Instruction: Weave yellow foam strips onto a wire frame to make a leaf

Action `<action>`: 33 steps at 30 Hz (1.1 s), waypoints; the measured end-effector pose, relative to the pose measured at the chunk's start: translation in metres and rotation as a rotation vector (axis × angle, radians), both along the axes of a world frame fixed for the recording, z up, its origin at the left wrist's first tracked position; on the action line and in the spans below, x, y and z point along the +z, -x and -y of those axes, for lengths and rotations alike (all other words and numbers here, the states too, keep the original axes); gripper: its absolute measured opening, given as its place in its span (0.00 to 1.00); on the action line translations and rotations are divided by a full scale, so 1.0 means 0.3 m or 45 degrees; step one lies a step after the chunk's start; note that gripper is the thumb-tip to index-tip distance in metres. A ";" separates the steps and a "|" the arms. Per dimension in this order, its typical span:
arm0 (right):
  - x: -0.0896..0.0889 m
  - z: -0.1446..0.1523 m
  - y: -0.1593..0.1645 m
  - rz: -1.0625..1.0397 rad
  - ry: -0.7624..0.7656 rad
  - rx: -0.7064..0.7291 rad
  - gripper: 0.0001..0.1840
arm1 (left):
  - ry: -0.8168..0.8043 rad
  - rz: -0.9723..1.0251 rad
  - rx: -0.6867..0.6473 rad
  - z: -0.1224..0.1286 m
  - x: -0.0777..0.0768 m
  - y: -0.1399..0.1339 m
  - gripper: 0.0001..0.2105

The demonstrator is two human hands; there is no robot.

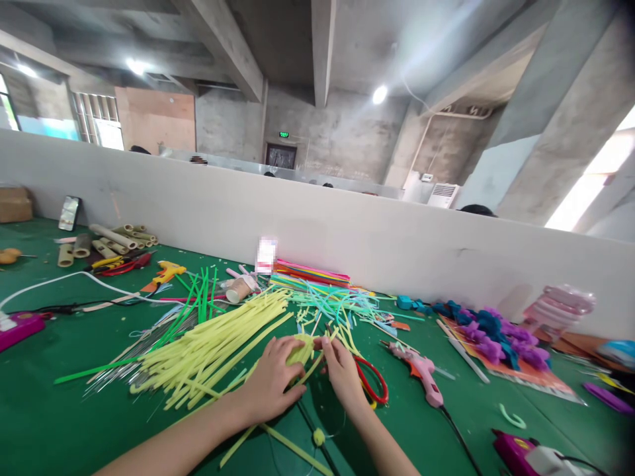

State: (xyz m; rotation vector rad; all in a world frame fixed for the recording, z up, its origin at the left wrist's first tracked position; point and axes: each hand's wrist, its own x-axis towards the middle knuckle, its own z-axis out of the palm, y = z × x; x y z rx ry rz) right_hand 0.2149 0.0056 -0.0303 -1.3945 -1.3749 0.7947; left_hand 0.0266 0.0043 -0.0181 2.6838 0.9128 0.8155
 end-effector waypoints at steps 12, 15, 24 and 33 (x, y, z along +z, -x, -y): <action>-0.029 -0.023 -0.044 0.148 -0.150 -0.176 0.29 | -0.081 0.033 0.007 -0.014 -0.012 -0.003 0.06; -0.017 -0.021 -0.058 0.380 -0.196 -0.135 0.20 | -0.071 0.086 0.022 -0.019 -0.014 -0.003 0.06; 0.018 0.014 -0.044 0.870 -0.256 0.000 0.16 | -0.023 0.218 0.017 -0.023 -0.016 -0.004 0.05; 0.043 0.045 0.003 0.826 -0.315 0.064 0.16 | 0.045 0.272 0.076 -0.108 0.002 0.045 0.14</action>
